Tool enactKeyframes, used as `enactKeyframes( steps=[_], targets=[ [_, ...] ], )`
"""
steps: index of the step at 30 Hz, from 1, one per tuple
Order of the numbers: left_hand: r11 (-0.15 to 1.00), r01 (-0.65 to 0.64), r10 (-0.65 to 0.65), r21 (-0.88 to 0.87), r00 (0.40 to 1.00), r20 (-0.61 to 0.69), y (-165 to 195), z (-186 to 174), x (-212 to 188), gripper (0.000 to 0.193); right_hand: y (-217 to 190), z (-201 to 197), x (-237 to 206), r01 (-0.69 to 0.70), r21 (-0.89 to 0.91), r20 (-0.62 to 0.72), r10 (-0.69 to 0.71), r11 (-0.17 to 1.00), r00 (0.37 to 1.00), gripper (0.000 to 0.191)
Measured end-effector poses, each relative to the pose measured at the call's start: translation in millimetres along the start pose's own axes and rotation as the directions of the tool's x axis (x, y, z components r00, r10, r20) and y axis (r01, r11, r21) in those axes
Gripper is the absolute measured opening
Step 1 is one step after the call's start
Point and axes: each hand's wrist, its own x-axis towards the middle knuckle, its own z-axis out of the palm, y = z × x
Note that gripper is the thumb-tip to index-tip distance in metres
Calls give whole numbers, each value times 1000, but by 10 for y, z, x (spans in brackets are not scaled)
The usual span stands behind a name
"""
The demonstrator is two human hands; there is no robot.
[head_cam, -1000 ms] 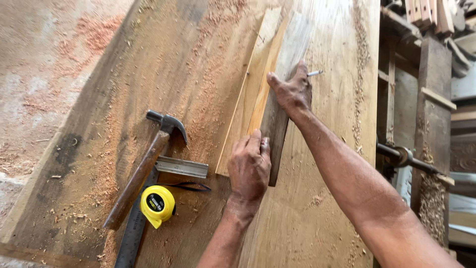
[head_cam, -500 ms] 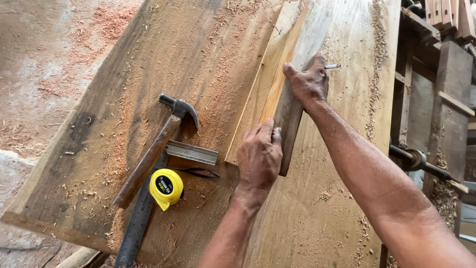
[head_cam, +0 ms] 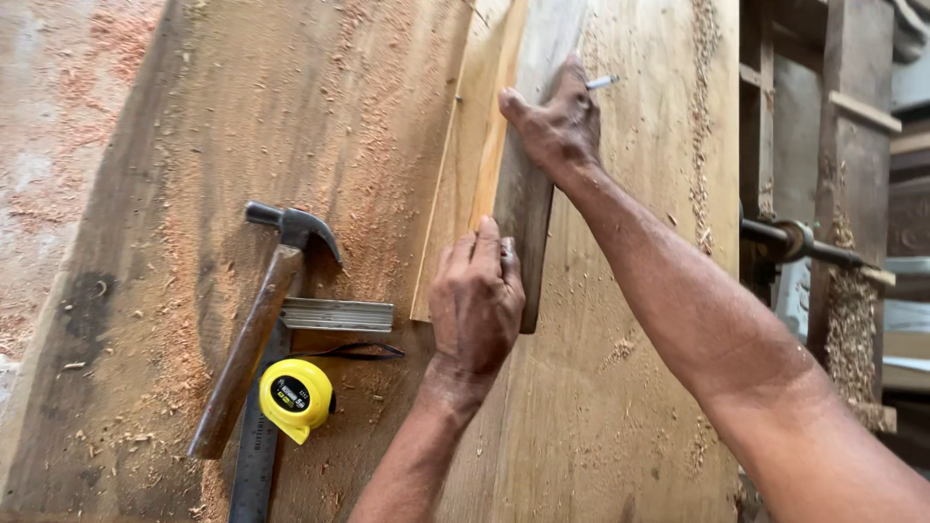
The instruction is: The person aligns and positions wooden boards and strips on a workbench, fitting pieces edge to edge. They use a try square and a tape measure to take measurements, then mark a board with a pen along the extended tape measure.
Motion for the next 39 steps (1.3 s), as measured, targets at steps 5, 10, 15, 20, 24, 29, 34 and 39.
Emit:
enactKeyframes(
  steps=[5,10,15,20,24,29,34,39],
  targets=[
    [999,-40,40,12,999,-10,-20,86,3,35,153,63,177,212,5,-109,-210,977,972,114],
    [1000,-17,17,11,999,30,-32,129,34,37,194,83,243,114,19,-50,-113,993,992,112],
    [1000,-20,20,24,1000,-11,-30,147,87,34,119,59,250,127,8,-72,-126,992,989,112],
    [1000,-17,17,17,1000,-16,-61,142,135,35,77,62,242,90,34,-52,-88,995,995,112],
    [1000,-24,24,2,1000,-3,-85,143,164,37,110,86,273,122,26,-56,-120,992,991,112],
    [1000,0,0,-12,1000,-19,-83,145,196,35,91,111,315,130,41,-67,-127,991,990,113],
    [1000,9,-9,-7,1000,-11,-80,128,237,36,43,80,308,95,18,-26,-94,995,995,112],
    [1000,24,-24,-13,1000,2,-83,114,287,36,17,71,334,55,34,-12,-55,998,998,111]
  ],
)
